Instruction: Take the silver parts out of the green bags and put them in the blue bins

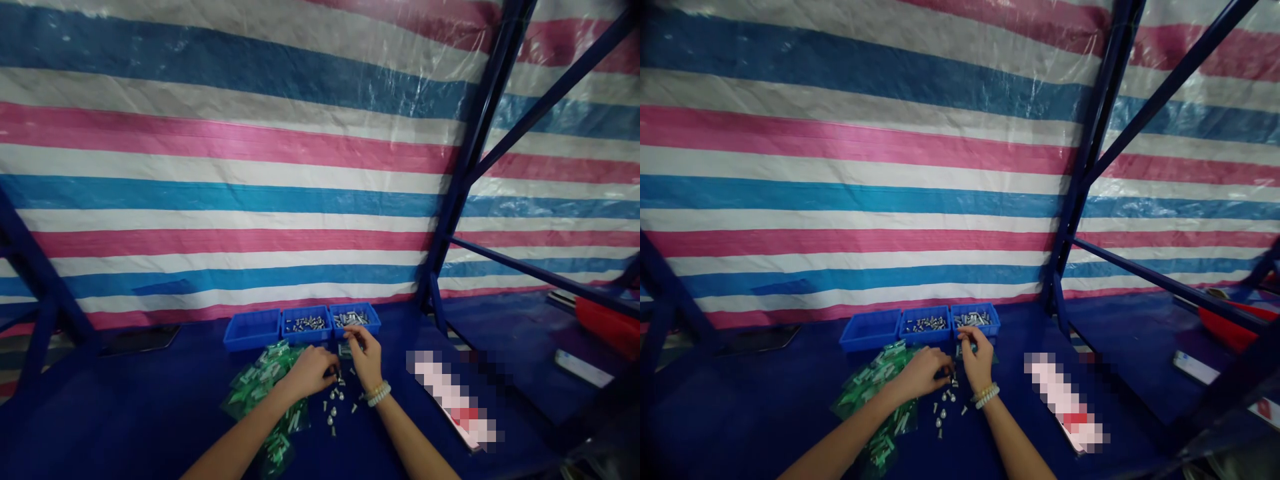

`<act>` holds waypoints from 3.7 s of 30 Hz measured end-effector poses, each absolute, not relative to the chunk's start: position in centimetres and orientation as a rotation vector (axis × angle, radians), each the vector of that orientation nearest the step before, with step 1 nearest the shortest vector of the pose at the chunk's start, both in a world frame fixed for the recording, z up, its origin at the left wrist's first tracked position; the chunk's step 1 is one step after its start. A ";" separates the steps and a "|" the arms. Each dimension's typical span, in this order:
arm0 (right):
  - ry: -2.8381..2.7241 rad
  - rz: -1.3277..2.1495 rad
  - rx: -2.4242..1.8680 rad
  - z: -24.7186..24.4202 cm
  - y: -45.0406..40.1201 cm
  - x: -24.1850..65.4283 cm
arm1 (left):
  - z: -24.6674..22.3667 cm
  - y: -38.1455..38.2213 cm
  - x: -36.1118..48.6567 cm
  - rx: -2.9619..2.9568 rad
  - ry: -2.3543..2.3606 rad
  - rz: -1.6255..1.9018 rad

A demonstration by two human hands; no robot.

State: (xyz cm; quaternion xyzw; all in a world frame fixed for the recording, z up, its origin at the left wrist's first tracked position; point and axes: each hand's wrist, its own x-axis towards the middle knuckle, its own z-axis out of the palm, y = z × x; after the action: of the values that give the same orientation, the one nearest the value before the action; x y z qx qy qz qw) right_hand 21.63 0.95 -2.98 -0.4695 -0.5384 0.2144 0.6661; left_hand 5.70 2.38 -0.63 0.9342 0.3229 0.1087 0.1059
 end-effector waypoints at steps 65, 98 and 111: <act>-1.082 0.731 -0.944 -3.7 2.4 22.5 | -1.3 3.6 7.3 2.742 1.007 0.393; -1.675 0.427 -0.840 -1.0 -1.4 19.1 | -0.8 1.1 1.9 1.521 0.840 1.030; -1.706 0.557 -0.901 -2.4 -0.7 18.7 | -1.1 0.1 2.9 1.853 0.990 1.304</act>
State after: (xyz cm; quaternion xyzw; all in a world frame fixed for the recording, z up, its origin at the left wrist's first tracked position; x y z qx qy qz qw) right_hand 18.73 -0.65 -2.36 -0.3784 -0.7167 0.2341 0.5370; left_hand 2.87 0.13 -1.13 0.7079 0.3782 0.4981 0.3281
